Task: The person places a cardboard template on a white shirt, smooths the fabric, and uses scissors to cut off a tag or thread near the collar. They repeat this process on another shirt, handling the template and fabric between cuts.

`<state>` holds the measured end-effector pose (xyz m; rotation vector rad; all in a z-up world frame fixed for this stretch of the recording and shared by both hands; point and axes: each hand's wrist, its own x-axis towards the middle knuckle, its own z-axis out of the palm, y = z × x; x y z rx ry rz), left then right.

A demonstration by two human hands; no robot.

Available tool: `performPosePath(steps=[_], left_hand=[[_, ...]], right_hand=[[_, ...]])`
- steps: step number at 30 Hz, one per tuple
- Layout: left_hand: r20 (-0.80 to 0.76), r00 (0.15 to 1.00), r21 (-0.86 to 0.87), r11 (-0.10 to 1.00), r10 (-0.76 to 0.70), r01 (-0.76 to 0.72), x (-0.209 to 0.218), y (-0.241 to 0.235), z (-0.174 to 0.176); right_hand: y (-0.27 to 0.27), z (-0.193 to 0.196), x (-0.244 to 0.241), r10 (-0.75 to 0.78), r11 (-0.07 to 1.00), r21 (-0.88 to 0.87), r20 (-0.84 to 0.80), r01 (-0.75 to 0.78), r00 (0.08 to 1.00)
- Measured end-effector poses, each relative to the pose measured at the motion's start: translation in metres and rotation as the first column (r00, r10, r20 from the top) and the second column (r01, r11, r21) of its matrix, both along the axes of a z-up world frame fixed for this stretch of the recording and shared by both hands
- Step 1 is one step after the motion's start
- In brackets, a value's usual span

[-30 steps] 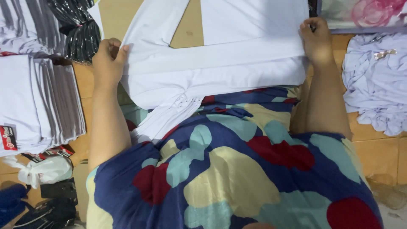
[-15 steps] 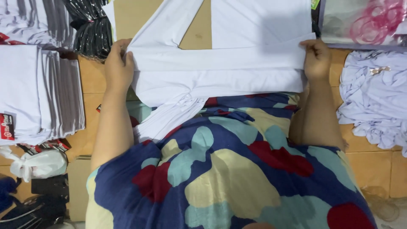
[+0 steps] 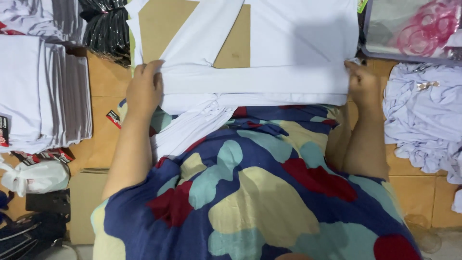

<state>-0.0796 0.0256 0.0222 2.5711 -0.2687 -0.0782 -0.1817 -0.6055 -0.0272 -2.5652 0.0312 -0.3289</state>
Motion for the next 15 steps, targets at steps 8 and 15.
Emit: performPosePath(steps=[8, 15], left_hand=[[0.239, 0.958, -0.109, 0.985, 0.156, -0.133, -0.007, 0.005, 0.003], [0.167, 0.951, -0.276, 0.938, 0.262, -0.210, 0.014, 0.007, -0.012]], right_hand=[[0.051, 0.043, 0.016, -0.033, 0.998, 0.059, 0.172, 0.023, 0.985], [0.148, 0.045, 0.096, 0.308, 0.910, 0.240, 0.152, -0.337, 0.939]])
